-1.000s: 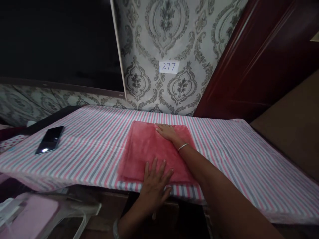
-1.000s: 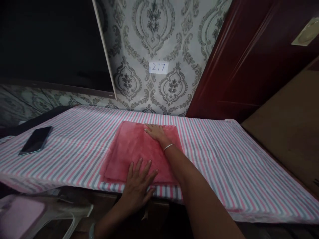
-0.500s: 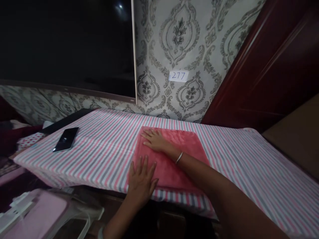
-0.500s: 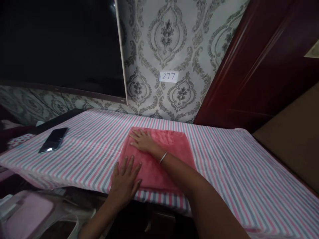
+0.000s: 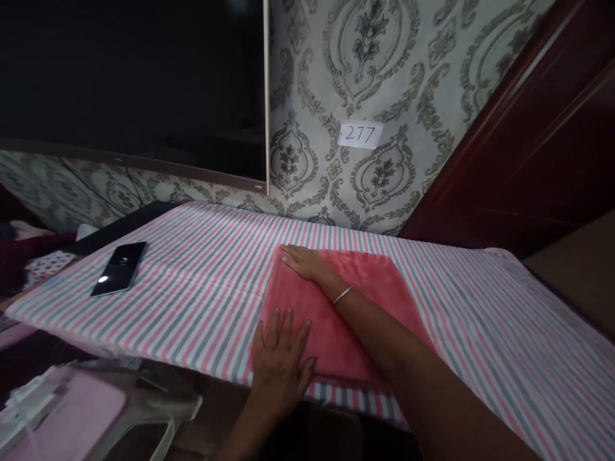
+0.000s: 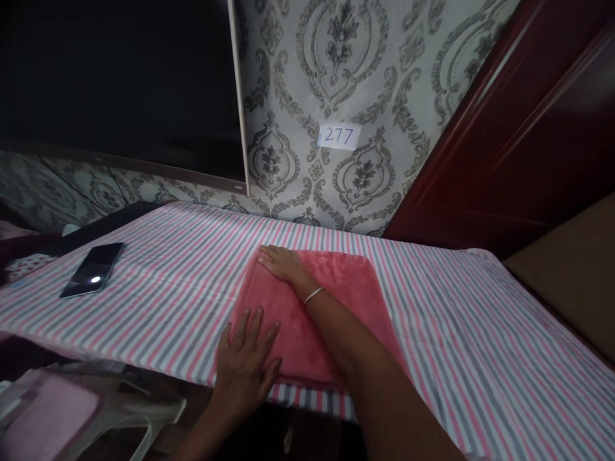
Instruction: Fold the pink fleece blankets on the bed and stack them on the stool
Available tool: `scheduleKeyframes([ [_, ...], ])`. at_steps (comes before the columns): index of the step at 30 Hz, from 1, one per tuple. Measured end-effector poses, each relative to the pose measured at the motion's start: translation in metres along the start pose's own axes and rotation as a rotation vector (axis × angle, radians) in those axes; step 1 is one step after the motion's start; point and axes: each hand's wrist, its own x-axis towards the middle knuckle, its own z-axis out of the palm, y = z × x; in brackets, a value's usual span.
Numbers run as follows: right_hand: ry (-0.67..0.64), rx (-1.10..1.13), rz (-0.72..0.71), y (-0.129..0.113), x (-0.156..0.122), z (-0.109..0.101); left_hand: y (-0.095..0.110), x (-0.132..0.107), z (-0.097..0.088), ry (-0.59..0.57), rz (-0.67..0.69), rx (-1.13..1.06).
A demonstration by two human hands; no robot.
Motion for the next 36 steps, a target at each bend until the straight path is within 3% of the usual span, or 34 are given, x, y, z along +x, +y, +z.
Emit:
scheduleKeyframes([
  [8, 0.018, -0.047, 0.136, -0.026, -0.023, -0.031, 0.000, 0.006, 0.002, 0.060, -0.002, 0.006],
  [12, 0.082, -0.101, 0.202, -0.019, -0.074, -0.045, 0.000, 0.010, -0.009, -0.031, -0.015, 0.032],
  [15, 0.095, -0.166, 0.297, -0.002, -0.123, -0.048, -0.001, 0.018, -0.028, -0.150, -0.022, 0.018],
  [19, 0.141, -0.229, 0.461, 0.016, -0.171, -0.047, 0.011, 0.048, -0.058, -0.308, 0.005, -0.012],
  [22, 0.186, -0.255, 0.500, 0.019, -0.186, -0.044, 0.032, 0.092, -0.063, -0.381, 0.111, -0.100],
  [25, 0.219, -0.287, 0.485, 0.018, -0.191, -0.039, 0.053, 0.142, -0.044, -0.448, 0.216, -0.193],
  [28, 0.254, -0.303, 0.493, 0.021, -0.191, -0.031, 0.059, 0.175, -0.009, -0.484, 0.205, -0.183],
  [32, 0.247, -0.267, 0.509, 0.026, -0.192, -0.019, 0.050, 0.176, 0.032, -0.464, 0.185, -0.123],
  [36, 0.263, -0.254, 0.501, 0.028, -0.193, -0.013, 0.043, 0.168, 0.041, -0.452, 0.190, -0.090],
])
